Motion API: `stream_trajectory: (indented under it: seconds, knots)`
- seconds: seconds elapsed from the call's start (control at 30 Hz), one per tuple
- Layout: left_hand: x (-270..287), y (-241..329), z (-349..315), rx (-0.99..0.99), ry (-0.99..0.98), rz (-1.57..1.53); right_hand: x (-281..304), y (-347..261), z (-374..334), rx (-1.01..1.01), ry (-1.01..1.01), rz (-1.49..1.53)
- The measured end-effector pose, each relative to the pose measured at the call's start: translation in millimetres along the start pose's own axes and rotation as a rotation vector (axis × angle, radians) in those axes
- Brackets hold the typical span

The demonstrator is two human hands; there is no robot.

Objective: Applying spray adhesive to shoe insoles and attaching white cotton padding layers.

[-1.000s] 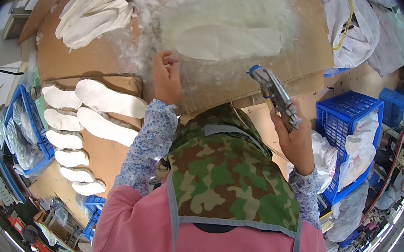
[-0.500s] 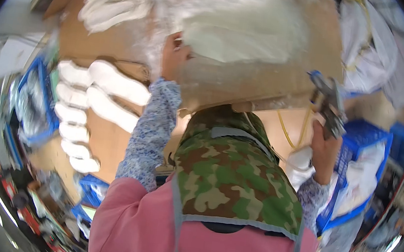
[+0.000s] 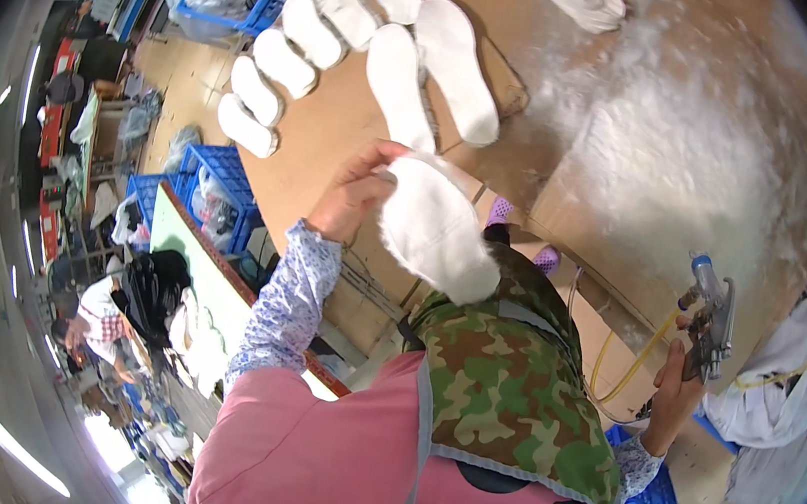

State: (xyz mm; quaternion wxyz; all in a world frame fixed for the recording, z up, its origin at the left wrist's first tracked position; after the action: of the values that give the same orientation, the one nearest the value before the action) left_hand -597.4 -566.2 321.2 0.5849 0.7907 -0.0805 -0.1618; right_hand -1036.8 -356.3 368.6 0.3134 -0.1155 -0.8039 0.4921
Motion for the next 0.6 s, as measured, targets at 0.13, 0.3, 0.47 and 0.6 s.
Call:
stream_trajectory:
  seconds: [0.13, 0.3, 0.47, 0.6]
  knots:
    - [104.9, -27.7, 16.3, -0.019, 0.229, 0.058, -28.2, -15.8, 10.1, 0.007, -0.116, -0.014]
    - [202.7, -41.1, 95.6, -0.053, 0.291, 0.292, -65.9, -36.1, 10.6, -0.004, -0.107, -0.079]
    - [230.6, -32.2, 160.3, -0.141, 0.206, 0.392, -97.8, -53.1, 9.4, -0.036, -0.052, -0.151]
    - [200.0, -29.0, 155.7, 0.071, -0.049, 0.219, -108.2, -58.3, 3.9, -0.067, -0.015, -0.131]
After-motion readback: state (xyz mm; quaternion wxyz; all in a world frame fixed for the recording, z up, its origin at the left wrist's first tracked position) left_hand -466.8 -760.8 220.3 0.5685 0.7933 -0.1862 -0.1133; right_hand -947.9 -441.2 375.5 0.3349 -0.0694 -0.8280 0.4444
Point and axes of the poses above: each hand's wrist, its own z-axis towards the middle knuckle, its own x-axis out of the back of the hand, y = z × x, the point moved 9 cm from there along z, towards the middle knuckle, and after that the axes turned 10 degrees about -x, right-handed, at the moved point
